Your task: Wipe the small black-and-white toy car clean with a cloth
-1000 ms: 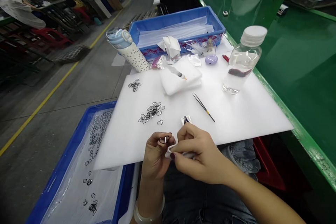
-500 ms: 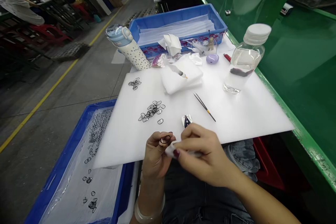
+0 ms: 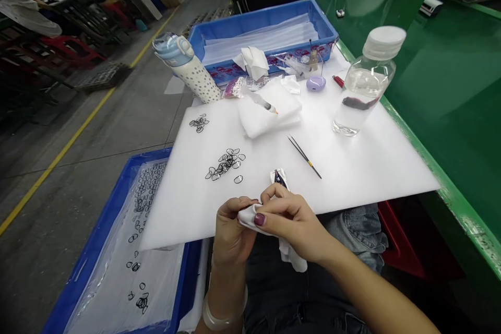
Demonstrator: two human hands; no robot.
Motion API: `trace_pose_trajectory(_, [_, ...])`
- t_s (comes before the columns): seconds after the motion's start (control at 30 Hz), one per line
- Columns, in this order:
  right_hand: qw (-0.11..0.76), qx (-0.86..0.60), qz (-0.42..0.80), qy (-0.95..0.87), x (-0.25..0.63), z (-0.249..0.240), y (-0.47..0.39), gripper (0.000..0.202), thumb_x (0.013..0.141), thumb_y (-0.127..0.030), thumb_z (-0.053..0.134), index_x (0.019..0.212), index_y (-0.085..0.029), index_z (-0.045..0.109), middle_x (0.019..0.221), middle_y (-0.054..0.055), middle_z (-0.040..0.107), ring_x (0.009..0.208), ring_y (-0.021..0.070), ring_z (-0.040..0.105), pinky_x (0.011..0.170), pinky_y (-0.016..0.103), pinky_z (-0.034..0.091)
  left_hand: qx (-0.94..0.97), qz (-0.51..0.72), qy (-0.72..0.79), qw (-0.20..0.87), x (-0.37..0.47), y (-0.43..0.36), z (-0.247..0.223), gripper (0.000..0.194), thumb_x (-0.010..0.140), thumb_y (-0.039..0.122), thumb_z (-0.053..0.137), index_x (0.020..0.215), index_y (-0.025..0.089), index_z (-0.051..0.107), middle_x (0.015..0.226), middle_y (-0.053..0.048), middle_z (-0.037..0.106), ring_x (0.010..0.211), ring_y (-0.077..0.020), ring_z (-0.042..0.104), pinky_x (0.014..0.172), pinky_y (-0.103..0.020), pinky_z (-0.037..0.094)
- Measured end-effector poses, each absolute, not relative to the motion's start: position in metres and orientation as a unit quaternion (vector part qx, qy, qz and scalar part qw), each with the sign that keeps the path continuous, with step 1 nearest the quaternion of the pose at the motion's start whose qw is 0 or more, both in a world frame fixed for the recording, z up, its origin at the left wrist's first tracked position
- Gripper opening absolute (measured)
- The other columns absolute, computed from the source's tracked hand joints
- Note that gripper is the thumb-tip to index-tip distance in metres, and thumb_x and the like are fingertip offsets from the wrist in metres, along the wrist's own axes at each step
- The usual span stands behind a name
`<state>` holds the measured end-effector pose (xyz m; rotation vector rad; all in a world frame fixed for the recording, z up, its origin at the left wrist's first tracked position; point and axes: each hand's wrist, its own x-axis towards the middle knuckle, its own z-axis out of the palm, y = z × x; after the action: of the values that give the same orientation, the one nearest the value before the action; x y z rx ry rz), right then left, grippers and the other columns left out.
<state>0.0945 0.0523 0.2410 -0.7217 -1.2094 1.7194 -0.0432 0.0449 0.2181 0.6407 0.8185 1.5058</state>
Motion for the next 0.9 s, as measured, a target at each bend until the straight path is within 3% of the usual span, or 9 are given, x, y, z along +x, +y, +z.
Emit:
trace_pose_trajectory(0.13, [0.439,-0.215,0.817,-0.307,0.106,0.236,0.060,0.037,0.074,-0.044,0.077,0.058,-0.014,0.063,0.082,0.002,0.045,0.059,0.0077,0.040,0.048,0.023,0.029,0.279,0.654,0.339,0.616,-0.042,0.046,0.219,0.017,0.060,0.030,0.093,0.068,0.027,0.079,0.069,0.000,0.077,0.060,-0.0105,0.072,0.062,-0.016,0.060])
trace_pose_trajectory(0.23, [0.516,-0.233,0.779,-0.270,0.121,0.236,0.064,0.030,0.080,-0.040,0.071,0.064,-0.015,0.063,0.076,0.000,0.043,0.047,0.0037,0.024,0.043,0.023,0.019,0.277,0.651,0.346,0.617,-0.045,0.047,0.218,0.019,0.059,0.032,0.094,0.070,0.027,0.079,0.071,-0.001,0.078,0.062,-0.0116,0.073,0.063,-0.017,0.061])
trace_pose_trajectory(0.33, [0.551,-0.295,0.712,-0.319,0.139,0.237,0.063,0.033,0.083,-0.047,0.068,0.068,-0.017,0.066,0.069,-0.002,0.044,0.043,0.0027,0.020,0.041,0.023,0.017,0.290,0.649,0.355,0.607,-0.050,0.046,0.218,0.022,0.061,0.037,0.092,0.076,0.027,0.080,0.072,-0.001,0.078,0.063,-0.0111,0.072,0.065,-0.017,0.061])
trace_pose_trajectory(0.43, [0.516,-0.432,0.607,-0.422,0.149,0.239,0.063,0.027,0.078,-0.044,0.076,0.076,-0.018,0.071,0.066,-0.001,0.053,0.048,0.0064,0.037,0.045,0.023,0.027,0.385,0.632,0.406,0.537,-0.051,0.044,0.216,0.015,0.072,0.034,0.086,0.083,0.027,0.080,0.077,-0.002,0.078,0.069,-0.0136,0.073,0.068,-0.022,0.062])
trace_pose_trajectory(0.53, [0.445,-0.536,0.483,-0.530,0.147,0.241,0.066,0.015,0.082,-0.034,0.073,0.084,-0.020,0.072,0.074,0.001,0.063,0.066,0.0135,0.054,0.058,0.025,0.040,0.543,0.577,0.512,0.332,-0.044,0.043,0.214,0.012,0.080,0.019,0.078,0.091,0.024,0.079,0.085,-0.003,0.077,0.078,-0.0156,0.072,0.076,-0.027,0.060])
trace_pose_trajectory(0.63, [0.411,-0.539,0.376,-0.632,0.138,0.240,0.070,0.012,0.087,-0.030,0.064,0.087,-0.019,0.070,0.079,0.002,0.065,0.071,0.0151,0.057,0.063,0.027,0.043,0.639,0.517,0.551,0.144,-0.034,0.044,0.212,0.015,0.082,0.012,0.074,0.094,0.020,0.077,0.084,-0.003,0.075,0.078,-0.0156,0.070,0.076,-0.027,0.058])
trace_pose_trajectory(0.73, [0.398,-0.538,0.303,-0.679,0.132,0.235,0.072,0.008,0.087,-0.026,0.063,0.088,-0.019,0.067,0.081,0.003,0.064,0.071,0.0155,0.058,0.064,0.027,0.044,0.671,0.490,0.548,0.098,-0.027,0.046,0.212,0.015,0.085,0.013,0.070,0.097,0.020,0.076,0.083,-0.003,0.072,0.076,-0.0155,0.069,0.074,-0.026,0.058])
trace_pose_trajectory(0.9, [0.368,-0.541,0.293,-0.697,0.131,0.231,0.071,0.007,0.088,-0.022,0.061,0.091,-0.018,0.066,0.083,0.004,0.064,0.074,0.0160,0.061,0.064,0.028,0.045,0.680,0.476,0.549,0.102,-0.023,0.048,0.212,0.017,0.087,0.016,0.068,0.100,0.023,0.076,0.085,-0.003,0.069,0.075,-0.0150,0.067,0.070,-0.026,0.057])
